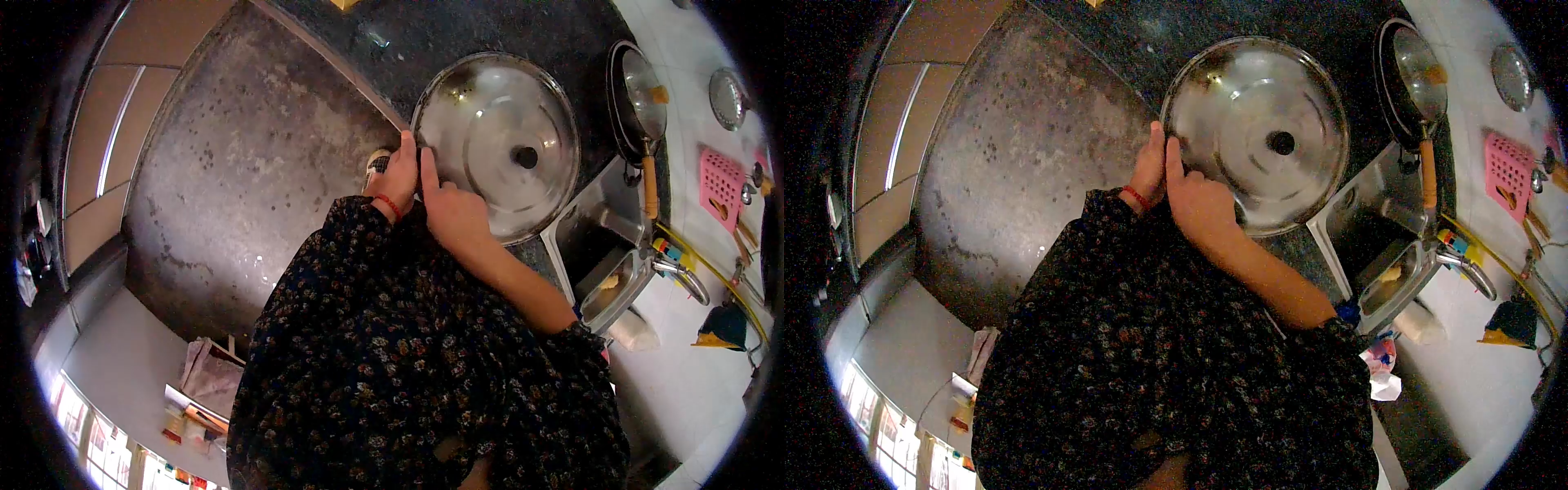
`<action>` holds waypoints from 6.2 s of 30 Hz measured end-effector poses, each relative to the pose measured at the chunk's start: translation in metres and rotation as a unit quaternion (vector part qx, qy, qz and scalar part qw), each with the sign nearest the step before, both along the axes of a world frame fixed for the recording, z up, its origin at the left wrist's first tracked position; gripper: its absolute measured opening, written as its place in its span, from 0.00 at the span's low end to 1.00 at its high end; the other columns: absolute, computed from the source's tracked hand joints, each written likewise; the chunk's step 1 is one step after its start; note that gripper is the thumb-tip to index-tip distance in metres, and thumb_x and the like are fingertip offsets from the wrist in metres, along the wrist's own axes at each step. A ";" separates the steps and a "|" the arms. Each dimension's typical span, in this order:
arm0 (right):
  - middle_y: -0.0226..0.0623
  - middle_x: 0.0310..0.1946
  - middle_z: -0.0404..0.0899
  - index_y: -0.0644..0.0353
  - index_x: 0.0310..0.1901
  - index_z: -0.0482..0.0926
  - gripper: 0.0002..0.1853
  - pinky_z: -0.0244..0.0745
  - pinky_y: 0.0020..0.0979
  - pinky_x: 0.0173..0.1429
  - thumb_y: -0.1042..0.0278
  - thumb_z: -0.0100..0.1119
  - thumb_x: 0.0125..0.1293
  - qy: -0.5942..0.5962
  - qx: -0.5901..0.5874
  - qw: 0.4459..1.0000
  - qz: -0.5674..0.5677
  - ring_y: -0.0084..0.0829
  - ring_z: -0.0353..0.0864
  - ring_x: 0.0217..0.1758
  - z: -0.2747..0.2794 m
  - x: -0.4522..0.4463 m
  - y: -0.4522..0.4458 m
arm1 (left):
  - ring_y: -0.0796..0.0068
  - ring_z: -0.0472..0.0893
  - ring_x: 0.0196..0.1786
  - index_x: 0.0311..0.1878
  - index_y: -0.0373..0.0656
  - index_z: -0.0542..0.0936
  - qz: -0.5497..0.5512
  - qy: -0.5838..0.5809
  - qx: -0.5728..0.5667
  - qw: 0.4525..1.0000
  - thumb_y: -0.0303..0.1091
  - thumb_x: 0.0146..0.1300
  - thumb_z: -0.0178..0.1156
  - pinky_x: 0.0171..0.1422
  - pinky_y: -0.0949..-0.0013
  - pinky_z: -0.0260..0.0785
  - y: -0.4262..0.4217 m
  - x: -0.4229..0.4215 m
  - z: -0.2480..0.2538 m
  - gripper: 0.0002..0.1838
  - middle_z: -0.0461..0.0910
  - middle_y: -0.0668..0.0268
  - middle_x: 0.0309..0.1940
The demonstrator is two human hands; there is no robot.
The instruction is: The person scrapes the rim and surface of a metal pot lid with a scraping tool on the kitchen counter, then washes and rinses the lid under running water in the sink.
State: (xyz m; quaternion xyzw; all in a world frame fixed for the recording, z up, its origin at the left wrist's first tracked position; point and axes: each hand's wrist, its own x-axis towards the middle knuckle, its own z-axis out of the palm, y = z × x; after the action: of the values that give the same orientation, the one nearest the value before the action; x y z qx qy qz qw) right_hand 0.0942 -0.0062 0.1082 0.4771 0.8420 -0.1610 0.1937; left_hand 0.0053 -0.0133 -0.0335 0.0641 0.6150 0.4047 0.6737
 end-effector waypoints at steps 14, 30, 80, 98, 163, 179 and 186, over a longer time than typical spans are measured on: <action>0.49 0.25 0.78 0.67 0.63 0.49 0.33 0.73 0.44 0.29 0.64 0.47 0.59 0.078 0.003 0.976 -0.206 0.47 0.78 0.26 -0.006 -0.029 0.056 | 0.61 0.70 0.55 0.56 0.29 0.66 -0.039 -0.087 0.062 0.994 0.65 0.63 0.25 0.59 0.68 0.59 0.006 0.001 0.027 0.43 0.71 0.53 0.52; 0.48 0.24 0.78 0.68 0.63 0.48 0.32 0.74 0.42 0.24 0.69 0.46 0.58 0.029 -0.072 0.995 -0.061 0.43 0.79 0.22 0.008 -0.009 0.015 | 0.74 0.72 0.32 0.42 0.38 0.73 0.002 -0.031 0.004 0.999 0.64 0.62 0.38 0.37 0.69 0.66 0.010 -0.001 0.023 0.33 0.74 0.66 0.30; 0.52 0.27 0.78 0.66 0.62 0.53 0.32 0.72 0.47 0.34 0.71 0.47 0.54 0.072 -0.030 0.995 -0.061 0.51 0.78 0.29 0.002 -0.002 0.057 | 0.76 0.74 0.37 0.48 0.37 0.70 -0.150 -0.075 0.051 0.984 0.40 0.66 0.46 0.34 0.73 0.71 -0.019 -0.010 0.043 0.16 0.74 0.67 0.38; 0.40 0.21 0.76 0.64 0.64 0.51 0.32 0.74 0.35 0.20 0.69 0.45 0.58 0.022 0.095 0.994 -0.051 0.37 0.78 0.20 -0.021 -0.014 0.008 | 0.75 0.75 0.41 0.50 0.35 0.70 -0.062 -0.099 0.130 0.985 0.34 0.65 0.47 0.40 0.75 0.69 -0.018 -0.003 0.028 0.15 0.75 0.64 0.41; 0.50 0.23 0.76 0.59 0.63 0.54 0.28 0.72 0.41 0.25 0.67 0.44 0.61 0.259 -0.030 0.954 -0.149 0.41 0.76 0.19 -0.007 0.036 0.074 | 0.81 0.73 0.35 0.38 0.34 0.75 -0.037 0.005 0.080 0.996 0.40 0.60 0.58 0.36 0.76 0.65 0.022 -0.033 0.058 0.15 0.76 0.67 0.32; 0.47 0.25 0.77 0.66 0.61 0.56 0.29 0.73 0.34 0.25 0.75 0.41 0.54 0.113 -0.090 0.965 -0.220 0.36 0.77 0.18 -0.004 -0.012 0.118 | 0.76 0.73 0.44 0.49 0.31 0.71 -0.037 0.006 0.144 0.989 0.41 0.61 0.56 0.50 0.73 0.64 -0.005 -0.015 0.054 0.22 0.76 0.62 0.42; 0.56 0.29 0.76 0.63 0.61 0.56 0.28 0.70 0.49 0.38 0.71 0.45 0.57 0.064 -0.094 0.991 -0.069 0.53 0.76 0.33 0.015 -0.016 0.054 | 0.75 0.75 0.41 0.46 0.32 0.72 -0.062 0.052 0.140 0.987 0.40 0.58 0.59 0.46 0.71 0.66 -0.007 -0.013 0.016 0.21 0.78 0.61 0.38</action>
State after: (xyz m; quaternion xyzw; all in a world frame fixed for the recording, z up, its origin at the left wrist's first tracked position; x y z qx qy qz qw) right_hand 0.0779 0.0474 0.1230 0.5023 0.7988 -0.2831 0.1717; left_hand -0.0075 -0.0204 -0.0180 0.2172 0.5811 0.4402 0.6491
